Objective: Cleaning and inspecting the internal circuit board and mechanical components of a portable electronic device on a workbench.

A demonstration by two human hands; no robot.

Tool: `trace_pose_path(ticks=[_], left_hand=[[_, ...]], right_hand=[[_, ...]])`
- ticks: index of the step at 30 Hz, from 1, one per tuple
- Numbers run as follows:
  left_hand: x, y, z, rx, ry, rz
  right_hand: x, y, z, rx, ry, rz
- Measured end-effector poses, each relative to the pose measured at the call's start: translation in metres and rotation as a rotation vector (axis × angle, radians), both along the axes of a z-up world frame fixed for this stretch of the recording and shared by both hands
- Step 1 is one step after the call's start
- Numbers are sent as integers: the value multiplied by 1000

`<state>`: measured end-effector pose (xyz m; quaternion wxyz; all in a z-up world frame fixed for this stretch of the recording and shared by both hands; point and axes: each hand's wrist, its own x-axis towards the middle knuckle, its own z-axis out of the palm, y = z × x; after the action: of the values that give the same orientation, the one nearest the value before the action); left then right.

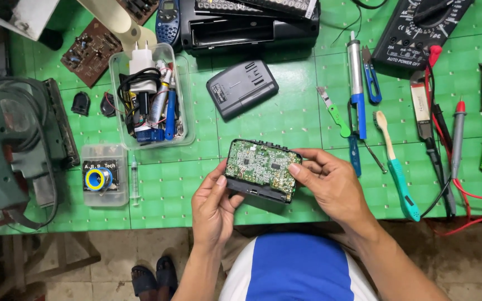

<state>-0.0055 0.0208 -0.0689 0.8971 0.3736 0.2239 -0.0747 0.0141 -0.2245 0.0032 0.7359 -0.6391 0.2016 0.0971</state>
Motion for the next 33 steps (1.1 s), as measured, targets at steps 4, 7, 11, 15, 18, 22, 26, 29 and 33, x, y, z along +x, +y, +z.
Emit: trace_pose_path(ticks=[4, 7, 11, 15, 18, 22, 26, 29, 33], left_hand=[[1, -3, 6, 24, 18, 13], [1, -2, 3, 35, 24, 13], [2, -5, 7, 41, 33, 24], [-1, -2, -9, 44, 38, 42], [0, -4, -6, 43, 43, 45], [2, -5, 2, 46, 49, 53], [6, -9, 14, 43, 48, 51], [6, -10, 17, 42, 54, 52], [13, -19, 45, 62, 65, 46]], right_hand=[[1, 1, 0, 14, 10, 7], [1, 1, 2, 3, 6, 13], [-1, -3, 1, 47, 7, 101], [-2, -8, 3, 162, 11, 272], [-3, -9, 0, 174, 16, 274], [-4, -7, -3, 183, 14, 268], [-2, -7, -1, 176, 13, 268], [-1, -7, -4, 172, 21, 263], [6, -3, 10, 207, 9, 279]])
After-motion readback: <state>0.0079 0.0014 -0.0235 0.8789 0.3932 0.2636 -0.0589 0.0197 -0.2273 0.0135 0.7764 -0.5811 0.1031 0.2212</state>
